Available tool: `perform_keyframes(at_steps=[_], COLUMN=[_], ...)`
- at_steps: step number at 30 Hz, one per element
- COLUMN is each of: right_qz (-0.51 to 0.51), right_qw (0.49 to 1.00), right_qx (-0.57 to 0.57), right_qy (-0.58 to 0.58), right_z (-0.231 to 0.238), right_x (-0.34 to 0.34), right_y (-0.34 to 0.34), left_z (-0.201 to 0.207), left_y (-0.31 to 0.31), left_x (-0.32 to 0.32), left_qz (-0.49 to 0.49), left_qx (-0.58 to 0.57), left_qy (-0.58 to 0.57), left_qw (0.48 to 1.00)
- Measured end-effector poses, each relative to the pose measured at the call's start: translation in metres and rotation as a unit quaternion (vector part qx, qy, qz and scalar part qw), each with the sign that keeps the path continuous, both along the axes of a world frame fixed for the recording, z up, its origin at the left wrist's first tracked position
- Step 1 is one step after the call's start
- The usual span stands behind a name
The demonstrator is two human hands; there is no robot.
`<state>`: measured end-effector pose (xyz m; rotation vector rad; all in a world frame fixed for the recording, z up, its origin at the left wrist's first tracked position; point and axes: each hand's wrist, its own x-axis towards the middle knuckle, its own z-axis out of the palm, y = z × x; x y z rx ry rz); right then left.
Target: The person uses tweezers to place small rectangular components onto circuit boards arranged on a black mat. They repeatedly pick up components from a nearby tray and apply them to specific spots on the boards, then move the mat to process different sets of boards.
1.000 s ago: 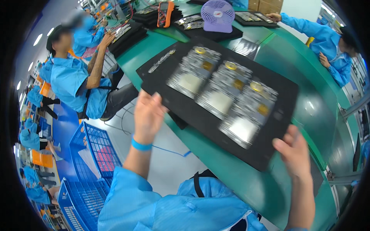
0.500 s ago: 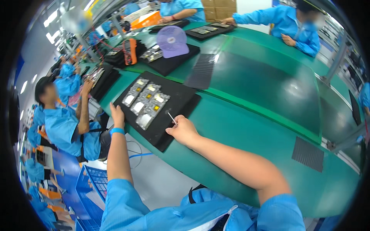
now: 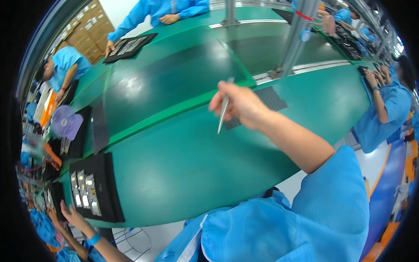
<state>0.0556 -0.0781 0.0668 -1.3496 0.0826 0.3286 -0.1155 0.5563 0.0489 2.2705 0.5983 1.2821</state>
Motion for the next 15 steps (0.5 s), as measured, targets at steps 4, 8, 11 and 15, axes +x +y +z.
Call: perform_keyframes(at_steps=[4, 8, 11, 15], right_qz=[-0.075, -0.158, -0.177, -0.214], right_qw=[0.996, 0.969, 0.959, 0.954], right_qx=[0.033, 0.169, 0.215, 0.193], right_qy=[-0.033, -0.091, -0.053, -0.078], right_z=[0.000, -0.036, -0.050, -0.050], right_x=[0.017, 0.032, 0.032, 0.024], right_y=[-0.088, -0.121, -0.145, -0.133], left_z=[0.063, 0.061, 0.038, 0.015], left_y=[-0.210, -0.347, -0.376, -0.321], left_x=[0.054, 0.091, 0.108, 0.089], left_qz=[-0.351, -0.554, -0.512, -0.306], left_qx=[-0.033, 0.251, 0.261, 0.264], left_qy=[0.139, 0.248, 0.225, 0.297], left_qw=[0.925, 0.754, 0.787, 0.865])
